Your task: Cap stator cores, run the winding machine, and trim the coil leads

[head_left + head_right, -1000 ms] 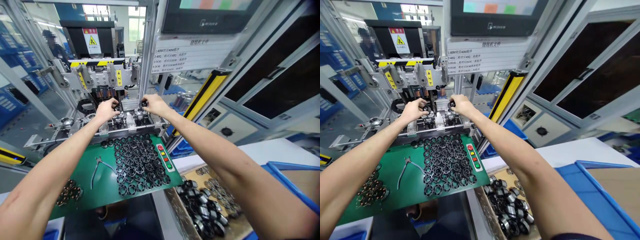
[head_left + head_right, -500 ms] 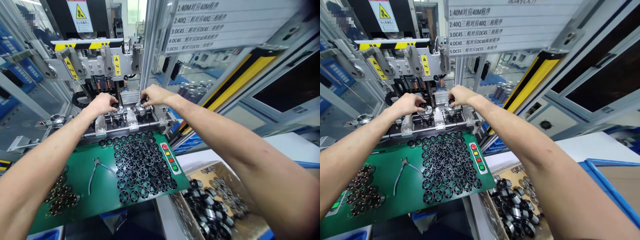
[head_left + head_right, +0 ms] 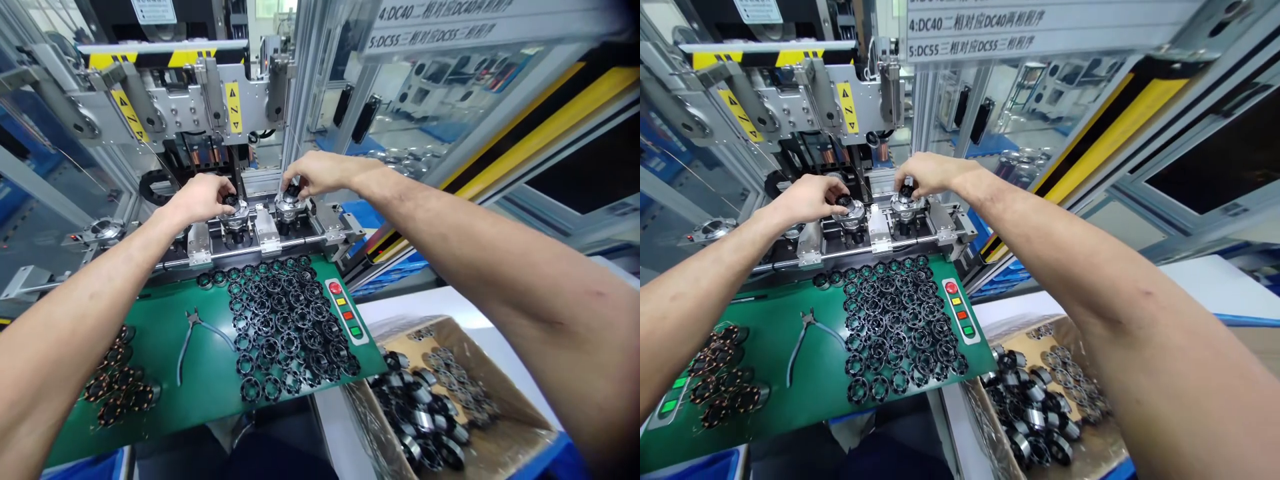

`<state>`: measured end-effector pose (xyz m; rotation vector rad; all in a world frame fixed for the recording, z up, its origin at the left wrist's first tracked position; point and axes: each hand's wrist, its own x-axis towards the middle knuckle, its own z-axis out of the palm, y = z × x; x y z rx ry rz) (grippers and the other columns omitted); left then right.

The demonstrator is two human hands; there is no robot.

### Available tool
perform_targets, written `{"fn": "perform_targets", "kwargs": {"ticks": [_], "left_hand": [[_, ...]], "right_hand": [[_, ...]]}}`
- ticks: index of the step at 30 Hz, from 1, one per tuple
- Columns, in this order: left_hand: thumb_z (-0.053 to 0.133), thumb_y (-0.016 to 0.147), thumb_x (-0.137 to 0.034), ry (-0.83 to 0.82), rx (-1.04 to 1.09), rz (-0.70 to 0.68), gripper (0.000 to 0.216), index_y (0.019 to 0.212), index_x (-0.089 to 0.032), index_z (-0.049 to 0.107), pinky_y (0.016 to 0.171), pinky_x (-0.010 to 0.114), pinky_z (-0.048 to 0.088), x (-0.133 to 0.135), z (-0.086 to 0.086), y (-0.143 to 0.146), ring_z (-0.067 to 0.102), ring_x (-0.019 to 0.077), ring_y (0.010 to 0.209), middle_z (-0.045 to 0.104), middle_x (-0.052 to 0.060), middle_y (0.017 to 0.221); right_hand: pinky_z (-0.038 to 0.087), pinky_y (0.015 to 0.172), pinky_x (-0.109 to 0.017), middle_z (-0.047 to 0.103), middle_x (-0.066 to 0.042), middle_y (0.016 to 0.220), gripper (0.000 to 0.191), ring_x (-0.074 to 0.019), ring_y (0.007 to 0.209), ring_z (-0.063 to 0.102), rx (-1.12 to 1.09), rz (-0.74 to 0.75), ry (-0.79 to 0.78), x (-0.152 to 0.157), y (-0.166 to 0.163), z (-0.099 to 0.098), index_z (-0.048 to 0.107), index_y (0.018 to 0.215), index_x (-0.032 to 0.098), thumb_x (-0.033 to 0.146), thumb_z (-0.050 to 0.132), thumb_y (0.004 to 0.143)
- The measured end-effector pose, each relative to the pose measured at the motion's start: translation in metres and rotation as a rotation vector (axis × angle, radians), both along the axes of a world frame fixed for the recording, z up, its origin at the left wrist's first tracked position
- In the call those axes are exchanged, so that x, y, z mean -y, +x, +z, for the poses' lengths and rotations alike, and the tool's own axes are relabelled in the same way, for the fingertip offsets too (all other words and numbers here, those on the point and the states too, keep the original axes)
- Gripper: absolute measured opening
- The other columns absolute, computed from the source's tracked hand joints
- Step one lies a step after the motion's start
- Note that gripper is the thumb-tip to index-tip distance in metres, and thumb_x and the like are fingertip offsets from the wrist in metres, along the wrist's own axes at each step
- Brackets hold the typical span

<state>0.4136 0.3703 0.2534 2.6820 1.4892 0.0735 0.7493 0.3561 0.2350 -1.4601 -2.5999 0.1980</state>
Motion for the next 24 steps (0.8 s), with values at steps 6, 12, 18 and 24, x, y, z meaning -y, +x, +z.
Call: {"fn": "perform_targets", "kwargs": {"ticks": [6, 12, 18, 24], "left_hand": [[0.088, 0.099, -0.037, -0.020, -0.120, -0.011, 0.059, 0.153, -0.014, 0.086, 0.105, 0.038, 0.058, -0.006, 0.004, 0.008, 0.083, 0.0326, 0.115, 0.090, 0.014, 0.129], [0.078, 0.106, -0.036, 0.031, -0.252, -0.070, 0.056, 0.158, -0.015, 0.084, 0.127, 0.044, 0.055, 0.010, -0.004, 0.011, 0.077, 0.0392, 0.144, 0.079, 0.018, 0.160], [0.064, 0.116, -0.038, 0.134, -0.145, -0.055, 0.086, 0.191, -0.004, 0.039, 0.145, 0.058, 0.045, 0.065, -0.049, -0.002, 0.050, 0.0461, 0.175, 0.042, 0.027, 0.197], [0.062, 0.117, -0.041, 0.199, 0.034, -0.049, 0.079, 0.188, -0.008, 0.048, 0.152, 0.059, 0.035, 0.078, -0.066, -0.007, 0.038, 0.0427, 0.184, 0.047, 0.020, 0.196]], "right_hand": [[0.067, 0.109, -0.048, 0.094, -0.005, 0.113, 0.042, -0.0300, 0.103, 0.090, -0.001, -0.009, 0.004, -0.006, 0.005, -0.005, 0.096, 0.135, 0.023, 0.019, 0.102, 0.094], [0.068, 0.104, -0.046, 0.095, -0.003, 0.110, 0.045, -0.0300, 0.104, 0.091, 0.003, -0.004, 0.027, -0.018, 0.006, -0.014, 0.097, 0.133, 0.026, 0.021, 0.106, 0.090], [0.068, 0.106, -0.047, 0.095, -0.004, 0.119, 0.046, -0.0329, 0.115, 0.090, 0.085, -0.013, 0.014, -0.030, 0.003, -0.011, 0.097, 0.134, 0.025, 0.025, 0.106, 0.090], [0.059, 0.134, -0.064, 0.072, -0.020, 0.177, 0.073, -0.0477, 0.159, 0.072, 0.058, -0.218, 0.085, 0.043, -0.022, -0.050, 0.069, 0.177, 0.013, 0.023, 0.077, 0.105]]}}
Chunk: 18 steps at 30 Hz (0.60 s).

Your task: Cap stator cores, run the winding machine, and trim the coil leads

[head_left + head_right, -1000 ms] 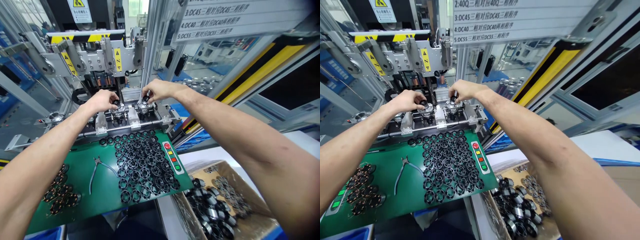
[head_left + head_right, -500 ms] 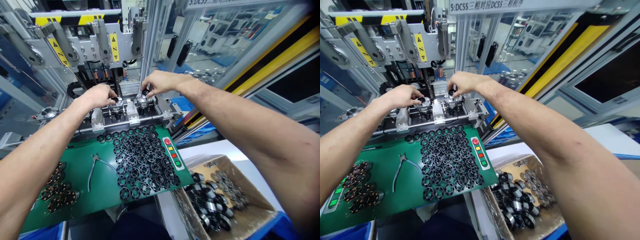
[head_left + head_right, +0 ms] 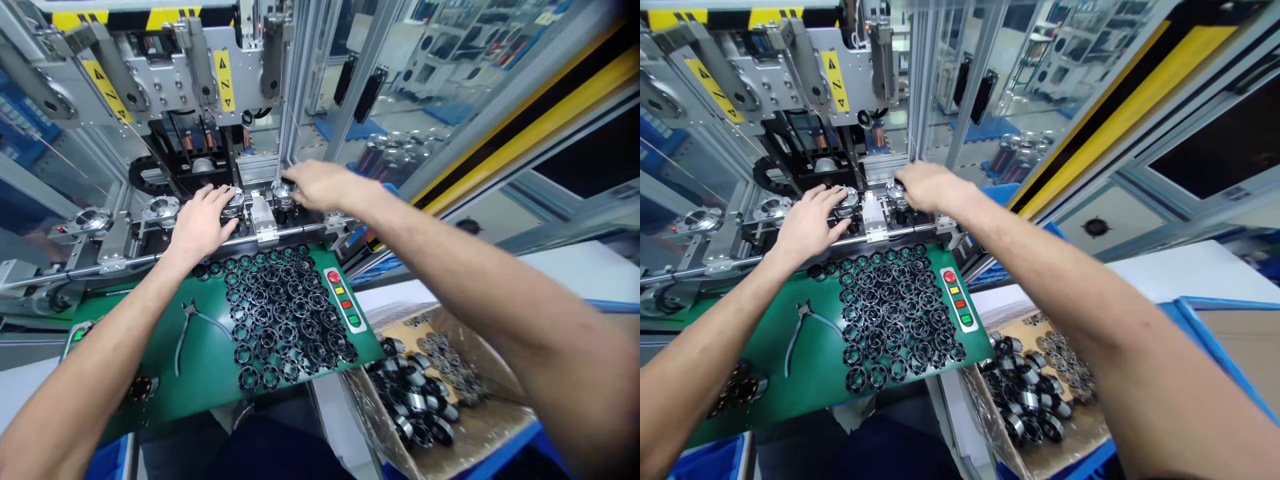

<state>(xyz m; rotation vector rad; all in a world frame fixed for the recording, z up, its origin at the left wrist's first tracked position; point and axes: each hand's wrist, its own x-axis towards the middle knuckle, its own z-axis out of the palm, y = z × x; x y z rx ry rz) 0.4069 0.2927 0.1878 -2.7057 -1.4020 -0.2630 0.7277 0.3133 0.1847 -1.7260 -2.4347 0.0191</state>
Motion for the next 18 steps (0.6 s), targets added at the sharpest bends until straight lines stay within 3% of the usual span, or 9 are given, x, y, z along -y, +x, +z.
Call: {"fn": "perform_targets", "kwargs": {"ticks": [2, 4, 7, 9, 11, 13, 16, 18], "left_hand": [[0.060, 0.117, -0.040, -0.039, 0.006, 0.016, 0.072, 0.183, -0.012, 0.057, 0.150, 0.059, 0.038, -0.003, 0.003, 0.002, 0.045, 0.0411, 0.180, 0.055, 0.018, 0.192], [0.064, 0.115, -0.041, -0.054, 0.049, 0.031, 0.072, 0.180, -0.012, 0.060, 0.150, 0.057, 0.038, -0.003, 0.009, 0.004, 0.046, 0.0388, 0.179, 0.056, 0.017, 0.191], [0.066, 0.115, -0.039, -0.018, 0.186, 0.023, 0.067, 0.177, -0.013, 0.063, 0.152, 0.052, 0.035, 0.014, 0.017, 0.001, 0.049, 0.0323, 0.177, 0.059, 0.015, 0.189], [0.066, 0.118, -0.040, 0.046, 0.297, -0.030, 0.056, 0.168, -0.014, 0.070, 0.151, 0.053, 0.036, 0.045, 0.014, -0.008, 0.053, 0.0298, 0.173, 0.064, 0.014, 0.184], [0.070, 0.120, -0.046, 0.100, 0.369, -0.162, 0.041, 0.148, -0.018, 0.082, 0.148, 0.059, 0.040, 0.091, -0.001, -0.020, 0.058, 0.0308, 0.167, 0.073, 0.011, 0.174], [0.078, 0.117, -0.051, 0.135, 0.386, -0.356, 0.029, 0.121, -0.025, 0.090, 0.140, 0.063, 0.050, 0.142, -0.025, -0.032, 0.065, 0.0346, 0.160, 0.082, 0.007, 0.158], [0.090, 0.110, -0.046, 0.140, 0.287, -0.454, 0.020, 0.119, -0.028, 0.092, 0.128, 0.065, 0.061, 0.201, -0.063, -0.041, 0.068, 0.0404, 0.157, 0.082, 0.012, 0.159], [0.093, 0.108, -0.040, 0.131, 0.206, -0.447, 0.019, 0.122, -0.027, 0.091, 0.128, 0.068, 0.062, 0.218, -0.081, -0.042, 0.069, 0.0425, 0.155, 0.080, 0.016, 0.160]], "right_hand": [[0.050, 0.141, -0.071, 0.043, -0.025, 0.198, 0.086, -0.0519, 0.173, 0.058, -0.025, -0.031, 0.010, 0.027, -0.009, -0.019, 0.044, 0.191, 0.005, 0.022, 0.063, 0.109], [0.041, 0.145, -0.076, 0.030, -0.025, 0.203, 0.088, -0.0540, 0.180, 0.048, -0.052, -0.054, 0.012, 0.046, -0.014, -0.029, 0.033, 0.194, 0.002, 0.023, 0.055, 0.112], [0.032, 0.150, -0.075, 0.030, -0.023, 0.204, 0.090, -0.0517, 0.185, 0.038, -0.099, -0.054, 0.026, 0.072, -0.015, -0.026, 0.031, 0.195, 0.005, 0.031, 0.056, 0.112], [0.035, 0.149, -0.069, 0.042, -0.023, 0.199, 0.088, -0.0470, 0.182, 0.042, -0.196, -0.004, 0.113, 0.103, -0.014, -0.023, 0.037, 0.192, 0.008, 0.035, 0.059, 0.112], [0.047, 0.140, -0.064, 0.065, -0.020, 0.180, 0.071, -0.0426, 0.164, 0.059, -0.326, 0.081, 0.239, 0.151, -0.016, -0.027, 0.058, 0.179, 0.014, 0.040, 0.062, 0.114], [0.056, 0.124, -0.061, 0.079, -0.016, 0.148, 0.042, -0.0399, 0.140, 0.069, -0.391, 0.165, 0.290, 0.207, -0.024, -0.041, 0.081, 0.147, 0.022, 0.046, 0.069, 0.114], [0.057, 0.110, -0.056, 0.078, -0.015, 0.133, 0.021, -0.0368, 0.123, 0.067, -0.359, 0.180, 0.223, 0.275, -0.048, -0.071, 0.086, 0.122, 0.023, 0.041, 0.078, 0.113], [0.055, 0.103, -0.053, 0.077, -0.016, 0.127, 0.019, -0.0362, 0.117, 0.065, -0.332, 0.160, 0.183, 0.296, -0.067, -0.091, 0.085, 0.118, 0.022, 0.039, 0.084, 0.111]]}}
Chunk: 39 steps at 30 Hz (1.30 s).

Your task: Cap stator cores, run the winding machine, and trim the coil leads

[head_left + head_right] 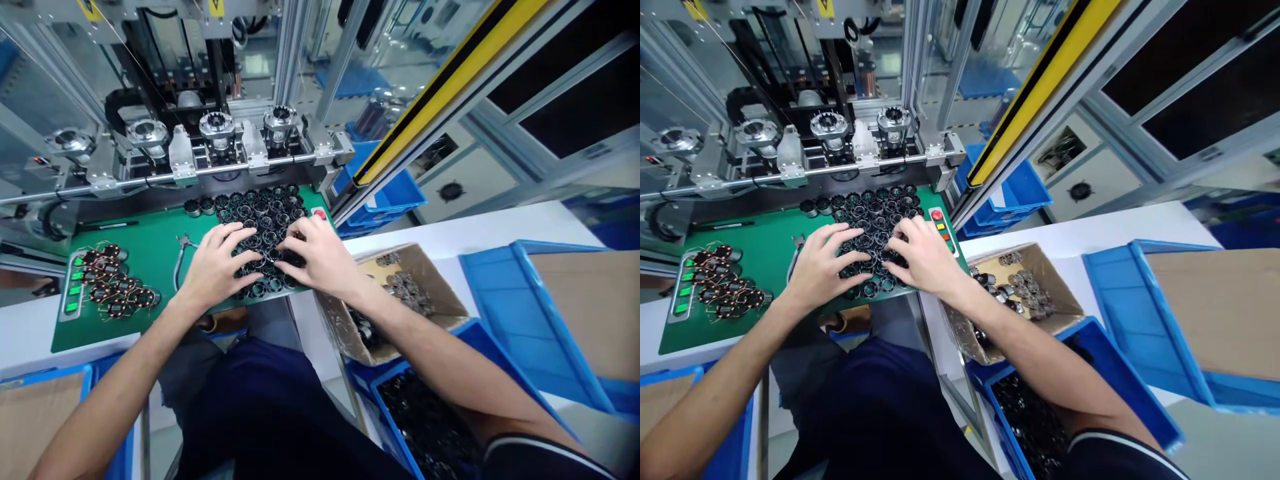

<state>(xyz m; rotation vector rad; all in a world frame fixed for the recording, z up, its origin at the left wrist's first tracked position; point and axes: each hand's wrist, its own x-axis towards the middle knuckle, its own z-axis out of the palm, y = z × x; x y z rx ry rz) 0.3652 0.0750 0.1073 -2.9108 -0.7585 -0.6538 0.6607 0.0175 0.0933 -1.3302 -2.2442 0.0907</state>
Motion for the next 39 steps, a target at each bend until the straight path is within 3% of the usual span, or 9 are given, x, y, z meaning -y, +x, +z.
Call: {"fn": "perform_targets", "kwargs": {"ticks": [5, 10, 13, 16, 20, 26, 29, 33, 39], "left_hand": [[0.091, 0.106, -0.026, -0.052, -0.122, 0.029, 0.005, 0.111, -0.025, 0.091, 0.130, 0.076, 0.059, -0.008, -0.011, 0.006, 0.065, 0.0461, 0.157, 0.074, 0.016, 0.167], [0.087, 0.109, -0.027, -0.198, 0.015, 0.066, 0.010, 0.101, -0.023, 0.083, 0.123, 0.068, 0.064, 0.003, 0.000, -0.004, 0.069, 0.0429, 0.149, 0.083, 0.014, 0.156], [0.085, 0.111, -0.039, -0.448, 0.238, 0.208, 0.017, 0.115, -0.024, 0.078, 0.106, 0.049, 0.072, 0.028, 0.016, -0.030, 0.083, 0.0301, 0.117, 0.089, 0.011, 0.137], [0.100, 0.092, -0.049, -0.613, 0.408, 0.464, 0.056, 0.139, -0.025, 0.080, 0.087, 0.036, 0.073, 0.052, 0.026, -0.064, 0.083, 0.0216, 0.086, 0.090, 0.004, 0.115], [0.095, 0.092, -0.052, -0.581, 0.402, 0.676, 0.049, 0.132, -0.025, 0.091, 0.085, 0.036, 0.071, 0.066, 0.007, -0.088, 0.080, 0.0213, 0.079, 0.082, 0.000, 0.090], [0.087, 0.103, -0.052, -0.421, 0.235, 0.663, 0.037, 0.127, -0.025, 0.092, 0.079, 0.035, 0.061, 0.075, -0.027, -0.077, 0.077, 0.0221, 0.073, 0.074, -0.003, 0.074], [0.087, 0.106, -0.054, -0.362, 0.252, 0.657, 0.038, 0.131, -0.025, 0.091, 0.080, 0.035, 0.059, 0.081, -0.027, -0.074, 0.077, 0.0222, 0.076, 0.071, -0.004, 0.075], [0.088, 0.103, -0.053, -0.419, 0.286, 0.680, 0.038, 0.128, -0.024, 0.090, 0.080, 0.036, 0.060, 0.085, -0.035, -0.077, 0.074, 0.0207, 0.072, 0.073, -0.003, 0.077], [0.092, 0.095, -0.063, -0.866, 0.530, 0.705, 0.057, 0.135, -0.027, 0.071, 0.095, 0.038, 0.071, 0.088, -0.041, -0.088, 0.088, 0.0259, 0.104, 0.083, 0.006, 0.128]], "right_hand": [[0.051, 0.097, -0.050, 0.076, -0.017, 0.124, 0.011, -0.0369, 0.116, 0.062, -0.004, -0.078, -0.040, -0.002, -0.033, -0.029, 0.082, 0.106, 0.021, 0.029, 0.090, 0.106], [0.057, 0.104, -0.053, 0.078, -0.017, 0.136, 0.008, -0.0373, 0.124, 0.068, -0.143, -0.136, -0.006, 0.014, -0.026, -0.020, 0.080, 0.106, 0.023, 0.027, 0.086, 0.109], [0.065, 0.100, -0.050, 0.081, -0.013, 0.130, 0.013, -0.0326, 0.118, 0.077, -0.285, -0.215, 0.029, 0.044, 0.008, -0.007, 0.079, 0.119, 0.025, 0.037, 0.082, 0.115], [0.067, 0.079, -0.041, 0.083, -0.008, 0.116, 0.043, -0.0236, 0.085, 0.077, -0.544, -0.433, 0.032, 0.073, 0.049, -0.006, 0.078, 0.138, 0.026, 0.048, 0.095, 0.104], [0.070, 0.080, -0.043, 0.083, -0.006, 0.103, 0.053, -0.0221, 0.075, 0.075, -0.666, -0.664, -0.036, 0.090, 0.082, -0.041, 0.086, 0.133, 0.022, 0.052, 0.100, 0.091], [0.070, 0.075, -0.046, 0.085, -0.009, 0.096, 0.055, -0.0245, 0.068, 0.075, -0.652, -0.748, -0.151, 0.091, 0.079, -0.095, 0.087, 0.120, 0.020, 0.066, 0.093, 0.090], [0.072, 0.085, -0.049, 0.087, -0.012, 0.108, 0.056, -0.0258, 0.074, 0.078, -0.659, -0.782, -0.150, 0.095, 0.077, -0.099, 0.087, 0.127, 0.021, 0.064, 0.094, 0.092], [0.072, 0.080, -0.048, 0.086, -0.011, 0.106, 0.059, -0.0243, 0.071, 0.075, -0.710, -0.767, -0.192, 0.096, 0.078, -0.103, 0.086, 0.120, 0.022, 0.068, 0.098, 0.085], [0.071, 0.075, -0.036, 0.079, -0.003, 0.100, 0.061, -0.0208, 0.080, 0.081, -0.870, -0.757, -0.202, 0.103, 0.082, -0.100, 0.073, 0.124, 0.026, 0.069, 0.096, 0.087]]}}
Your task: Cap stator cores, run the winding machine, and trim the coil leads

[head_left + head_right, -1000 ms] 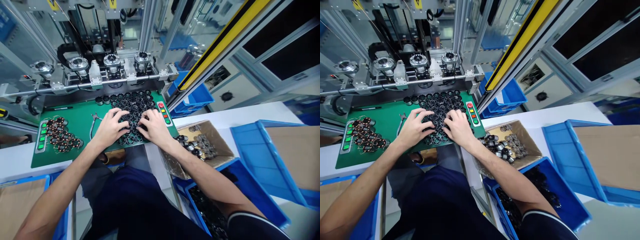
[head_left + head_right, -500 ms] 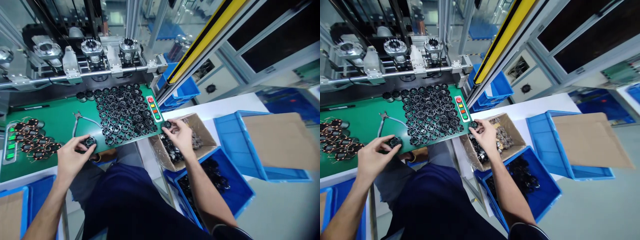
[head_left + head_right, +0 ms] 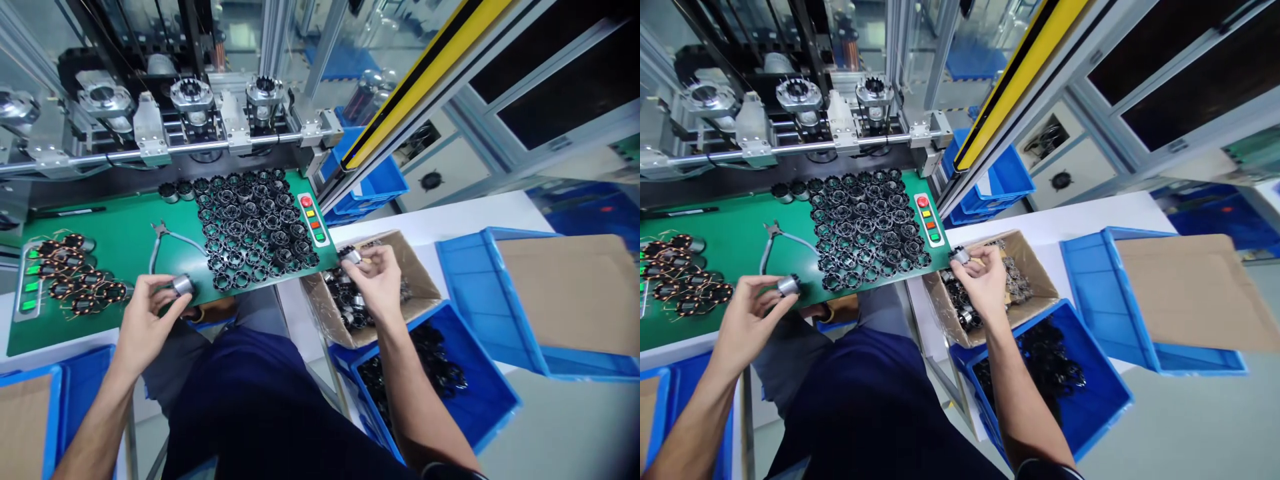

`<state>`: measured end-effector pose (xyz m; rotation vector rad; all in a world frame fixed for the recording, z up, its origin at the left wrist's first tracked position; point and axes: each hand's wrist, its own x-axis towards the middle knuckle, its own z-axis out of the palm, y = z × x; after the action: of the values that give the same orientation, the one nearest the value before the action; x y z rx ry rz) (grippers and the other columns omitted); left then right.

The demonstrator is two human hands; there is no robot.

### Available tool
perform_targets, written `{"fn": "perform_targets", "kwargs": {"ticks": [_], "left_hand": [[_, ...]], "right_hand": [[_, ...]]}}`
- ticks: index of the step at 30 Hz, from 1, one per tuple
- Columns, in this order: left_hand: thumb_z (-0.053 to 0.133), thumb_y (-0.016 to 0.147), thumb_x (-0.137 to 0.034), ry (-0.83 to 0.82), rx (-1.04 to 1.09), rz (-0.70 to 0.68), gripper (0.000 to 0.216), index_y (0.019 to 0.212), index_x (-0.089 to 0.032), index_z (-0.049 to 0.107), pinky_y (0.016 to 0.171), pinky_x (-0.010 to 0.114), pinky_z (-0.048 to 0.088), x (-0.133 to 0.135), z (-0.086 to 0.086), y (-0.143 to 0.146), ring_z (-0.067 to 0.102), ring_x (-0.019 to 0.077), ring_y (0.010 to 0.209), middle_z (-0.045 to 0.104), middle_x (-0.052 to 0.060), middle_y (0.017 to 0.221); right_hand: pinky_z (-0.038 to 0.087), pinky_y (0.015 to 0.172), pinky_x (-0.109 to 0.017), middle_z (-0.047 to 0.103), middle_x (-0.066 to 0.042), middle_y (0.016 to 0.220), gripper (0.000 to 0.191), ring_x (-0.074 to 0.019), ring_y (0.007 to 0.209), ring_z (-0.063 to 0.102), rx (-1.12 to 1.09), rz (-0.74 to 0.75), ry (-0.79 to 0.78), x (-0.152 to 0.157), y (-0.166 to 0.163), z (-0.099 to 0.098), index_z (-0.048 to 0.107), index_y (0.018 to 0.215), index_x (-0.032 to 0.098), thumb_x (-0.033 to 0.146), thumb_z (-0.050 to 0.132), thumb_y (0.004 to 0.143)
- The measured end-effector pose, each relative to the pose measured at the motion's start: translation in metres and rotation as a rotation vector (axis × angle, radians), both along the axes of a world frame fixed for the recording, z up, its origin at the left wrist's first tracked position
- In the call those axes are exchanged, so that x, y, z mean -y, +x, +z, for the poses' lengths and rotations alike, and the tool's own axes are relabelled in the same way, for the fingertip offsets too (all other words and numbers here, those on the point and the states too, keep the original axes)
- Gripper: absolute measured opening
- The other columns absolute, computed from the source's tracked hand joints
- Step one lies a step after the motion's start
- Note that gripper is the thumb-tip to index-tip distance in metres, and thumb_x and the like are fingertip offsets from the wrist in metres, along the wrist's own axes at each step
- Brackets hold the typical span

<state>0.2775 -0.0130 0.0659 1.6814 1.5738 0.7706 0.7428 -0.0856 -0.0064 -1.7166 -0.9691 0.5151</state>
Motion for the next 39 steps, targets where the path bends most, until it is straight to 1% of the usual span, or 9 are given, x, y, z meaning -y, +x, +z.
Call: {"fn": "perform_targets", "kwargs": {"ticks": [5, 10, 13, 18, 27, 30, 33, 37, 39], "left_hand": [[0.068, 0.115, -0.063, -0.041, -0.068, -0.101, 0.051, 0.152, -0.029, 0.072, 0.111, 0.043, 0.071, 0.003, 0.015, -0.002, 0.082, 0.0308, 0.130, 0.078, 0.011, 0.150], [0.089, 0.101, -0.055, 0.052, 0.000, -0.019, 0.046, 0.136, -0.030, 0.073, 0.114, 0.048, 0.072, 0.003, 0.022, 0.001, 0.086, 0.0316, 0.124, 0.084, 0.008, 0.143], [0.089, 0.105, -0.054, 0.229, -0.239, -0.050, 0.049, 0.146, -0.031, 0.079, 0.117, 0.054, 0.069, 0.002, 0.017, 0.004, 0.085, 0.0346, 0.124, 0.087, 0.008, 0.139], [0.080, 0.114, -0.046, 0.444, -0.482, -0.176, 0.030, 0.137, -0.026, 0.085, 0.106, 0.054, 0.065, 0.004, 0.009, 0.014, 0.080, 0.0373, 0.114, 0.089, 0.012, 0.118], [0.086, 0.107, -0.048, 0.419, -0.441, -0.162, 0.028, 0.128, -0.029, 0.088, 0.096, 0.049, 0.066, 0.008, 0.008, 0.008, 0.082, 0.0334, 0.101, 0.091, 0.008, 0.111], [0.087, 0.106, -0.052, 0.384, -0.394, -0.106, 0.034, 0.133, -0.030, 0.090, 0.100, 0.047, 0.069, -0.004, 0.037, -0.008, 0.086, 0.0311, 0.105, 0.092, 0.006, 0.122], [0.091, 0.101, -0.053, 0.431, -0.367, 0.051, 0.042, 0.135, -0.028, 0.091, 0.114, 0.050, 0.070, -0.031, 0.088, -0.028, 0.090, 0.0327, 0.116, 0.093, 0.005, 0.132], [0.096, 0.094, -0.048, 0.707, -0.364, 0.119, 0.057, 0.139, -0.013, 0.091, 0.120, 0.050, 0.070, -0.098, 0.169, -0.047, 0.091, 0.0297, 0.123, 0.094, 0.008, 0.132], [0.088, 0.094, -0.060, 0.792, -0.478, 0.080, 0.070, 0.138, -0.006, 0.089, 0.114, 0.045, 0.068, -0.142, 0.206, -0.053, 0.090, 0.0266, 0.124, 0.093, 0.006, 0.130]], "right_hand": [[0.072, 0.083, -0.036, 0.084, -0.008, 0.116, 0.045, -0.0243, 0.102, 0.083, 0.028, 0.026, 0.022, 0.006, 0.001, 0.015, 0.083, 0.125, 0.025, 0.056, 0.091, 0.094], [0.076, 0.095, -0.045, 0.088, -0.009, 0.115, 0.054, -0.0266, 0.099, 0.085, 0.111, -0.002, 0.049, 0.010, -0.003, 0.025, 0.081, 0.129, 0.024, 0.054, 0.100, 0.088], [0.074, 0.107, -0.053, 0.089, -0.013, 0.129, 0.057, -0.0315, 0.112, 0.086, 0.186, -0.007, 0.055, 0.006, -0.006, 0.022, 0.085, 0.137, 0.024, 0.055, 0.099, 0.091], [0.070, 0.090, -0.052, 0.088, -0.009, 0.098, 0.047, -0.0298, 0.084, 0.077, 0.268, 0.040, 0.008, -0.006, -0.008, 0.004, 0.092, 0.118, 0.023, 0.061, 0.096, 0.091], [0.065, 0.074, -0.045, 0.083, -0.006, 0.089, 0.050, -0.0261, 0.072, 0.069, 0.316, 0.075, 0.016, -0.012, -0.005, 0.002, 0.091, 0.116, 0.022, 0.067, 0.093, 0.094], [0.063, 0.077, -0.048, 0.085, -0.007, 0.094, 0.049, -0.0274, 0.075, 0.069, 0.332, 0.070, 0.091, -0.023, 0.000, 0.030, 0.092, 0.121, 0.025, 0.065, 0.096, 0.093], [0.060, 0.077, -0.046, 0.084, -0.005, 0.097, 0.042, -0.0268, 0.077, 0.068, 0.442, 0.140, 0.212, -0.049, -0.007, 0.083, 0.091, 0.126, 0.030, 0.055, 0.100, 0.094], [0.065, 0.082, -0.046, 0.082, -0.006, 0.104, 0.033, -0.0271, 0.086, 0.075, 0.637, 0.508, 0.457, -0.111, -0.062, 0.174, 0.088, 0.135, 0.029, 0.032, 0.092, 0.102], [0.067, 0.086, -0.047, 0.080, -0.006, 0.101, 0.034, -0.0279, 0.089, 0.077, 0.694, 0.667, 0.560, -0.156, -0.107, 0.214, 0.089, 0.134, 0.025, 0.026, 0.091, 0.100]]}}
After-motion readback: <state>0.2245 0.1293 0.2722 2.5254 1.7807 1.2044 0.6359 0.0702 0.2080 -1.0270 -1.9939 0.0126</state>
